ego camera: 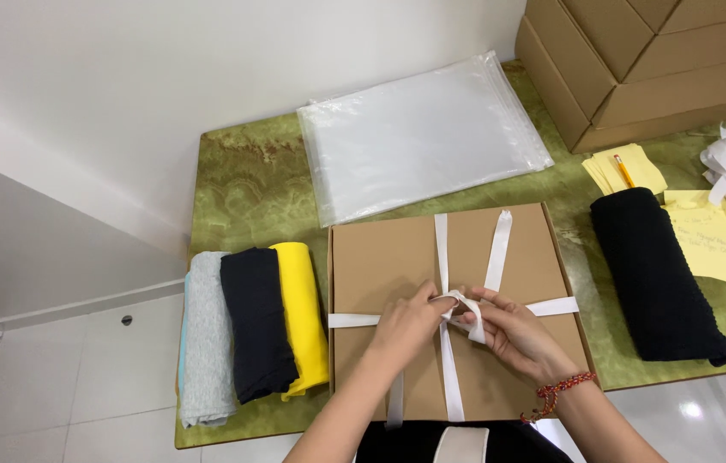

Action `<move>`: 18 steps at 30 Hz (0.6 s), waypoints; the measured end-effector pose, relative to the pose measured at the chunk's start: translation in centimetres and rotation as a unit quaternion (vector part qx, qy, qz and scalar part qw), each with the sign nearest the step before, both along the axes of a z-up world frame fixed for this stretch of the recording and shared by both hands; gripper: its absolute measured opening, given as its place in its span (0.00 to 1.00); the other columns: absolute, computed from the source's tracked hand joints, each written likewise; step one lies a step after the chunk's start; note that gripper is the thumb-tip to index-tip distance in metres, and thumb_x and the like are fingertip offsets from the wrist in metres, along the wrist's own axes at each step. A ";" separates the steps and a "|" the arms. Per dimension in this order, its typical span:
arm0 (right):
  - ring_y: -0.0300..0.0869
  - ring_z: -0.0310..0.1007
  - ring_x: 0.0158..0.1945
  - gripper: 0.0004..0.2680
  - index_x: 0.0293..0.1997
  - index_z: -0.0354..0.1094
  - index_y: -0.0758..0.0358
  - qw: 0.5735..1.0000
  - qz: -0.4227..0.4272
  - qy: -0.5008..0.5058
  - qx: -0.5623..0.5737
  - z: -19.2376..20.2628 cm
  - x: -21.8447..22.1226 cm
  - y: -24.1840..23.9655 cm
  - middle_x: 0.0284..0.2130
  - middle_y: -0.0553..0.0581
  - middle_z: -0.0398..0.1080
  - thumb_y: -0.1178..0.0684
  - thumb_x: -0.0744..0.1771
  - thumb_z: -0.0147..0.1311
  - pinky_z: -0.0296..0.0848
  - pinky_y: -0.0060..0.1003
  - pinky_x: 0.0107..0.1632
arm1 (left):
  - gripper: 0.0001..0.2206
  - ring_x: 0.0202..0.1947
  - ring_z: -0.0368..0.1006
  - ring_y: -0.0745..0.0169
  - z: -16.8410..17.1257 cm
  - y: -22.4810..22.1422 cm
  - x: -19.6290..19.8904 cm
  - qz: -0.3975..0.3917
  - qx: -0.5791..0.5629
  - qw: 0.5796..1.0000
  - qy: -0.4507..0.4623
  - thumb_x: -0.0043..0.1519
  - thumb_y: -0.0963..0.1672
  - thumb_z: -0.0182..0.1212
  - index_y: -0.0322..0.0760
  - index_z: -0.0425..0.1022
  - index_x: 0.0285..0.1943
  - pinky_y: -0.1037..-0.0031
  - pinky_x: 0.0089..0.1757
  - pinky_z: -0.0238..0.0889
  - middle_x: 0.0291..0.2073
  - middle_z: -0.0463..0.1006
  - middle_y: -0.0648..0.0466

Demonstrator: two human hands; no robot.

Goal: The person ties a white ribbon around a cardboard box and writes on a yellow sticky note attached to it. They then place a folded black garment into a clear plastic bag and put it inside a larger cardboard box, closing the lid and tying it with a white ribbon.

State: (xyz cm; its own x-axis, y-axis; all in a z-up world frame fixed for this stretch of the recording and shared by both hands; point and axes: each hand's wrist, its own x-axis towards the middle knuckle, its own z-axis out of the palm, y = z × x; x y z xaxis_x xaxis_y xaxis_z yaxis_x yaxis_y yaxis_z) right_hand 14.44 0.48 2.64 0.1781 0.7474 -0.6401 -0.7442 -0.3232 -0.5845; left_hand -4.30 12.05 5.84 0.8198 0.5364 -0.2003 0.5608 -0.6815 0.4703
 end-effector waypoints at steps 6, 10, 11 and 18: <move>0.52 0.84 0.34 0.13 0.58 0.72 0.71 0.992 0.031 -0.121 -0.031 0.5 -1.9 0.3 0.41 0.63 0.81 0.62 0.67 0.63 0.86 0.45 0.38 | 0.11 0.41 0.82 0.26 4.6 -1.4 0.1 -0.005 0.006 1.000 0.029 0.67 0.40 0.54 0.48 0.75 0.55 0.44 0.46 0.74 0.57 0.67 0.55; 0.47 0.82 0.28 0.13 0.57 0.75 0.72 0.980 0.039 -0.191 -0.045 3.3 -3.2 0.6 0.34 0.59 0.79 0.61 0.66 0.66 0.85 0.39 0.32 | 0.10 0.40 0.83 0.25 4.0 -1.3 0.2 -0.014 0.014 0.999 0.028 0.67 0.40 0.53 0.47 0.75 0.54 0.43 0.45 0.75 0.57 0.66 0.54; 0.46 0.82 0.26 0.13 0.56 0.77 0.72 0.977 0.039 -0.205 -0.047 4.0 -3.4 0.7 0.32 0.60 0.78 0.60 0.66 0.66 0.84 0.38 0.30 | 0.10 0.40 0.83 0.25 3.9 -1.3 0.0 -0.018 0.018 0.999 0.023 0.67 0.40 0.53 0.47 0.75 0.54 0.42 0.45 0.75 0.57 0.66 0.54; 0.43 0.80 0.24 0.08 0.48 0.82 0.70 0.926 0.076 -0.365 -0.066 3.2 -3.4 0.6 0.29 0.62 0.82 0.58 0.66 0.65 0.83 0.36 0.29 | 0.08 0.39 0.82 0.21 4.7 -1.2 -0.5 -0.032 0.022 0.999 -0.015 0.66 0.39 0.57 0.44 0.78 0.50 0.39 0.44 0.75 0.52 0.67 0.52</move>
State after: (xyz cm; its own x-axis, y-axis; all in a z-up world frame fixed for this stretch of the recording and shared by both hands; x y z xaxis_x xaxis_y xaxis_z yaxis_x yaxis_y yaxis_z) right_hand 11.05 1.08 5.88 0.4980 0.7231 -0.4787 -0.1067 -0.4968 -0.8613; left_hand -4.77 10.84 10.58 0.8580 0.4902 -0.1535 0.5017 -0.7356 0.4553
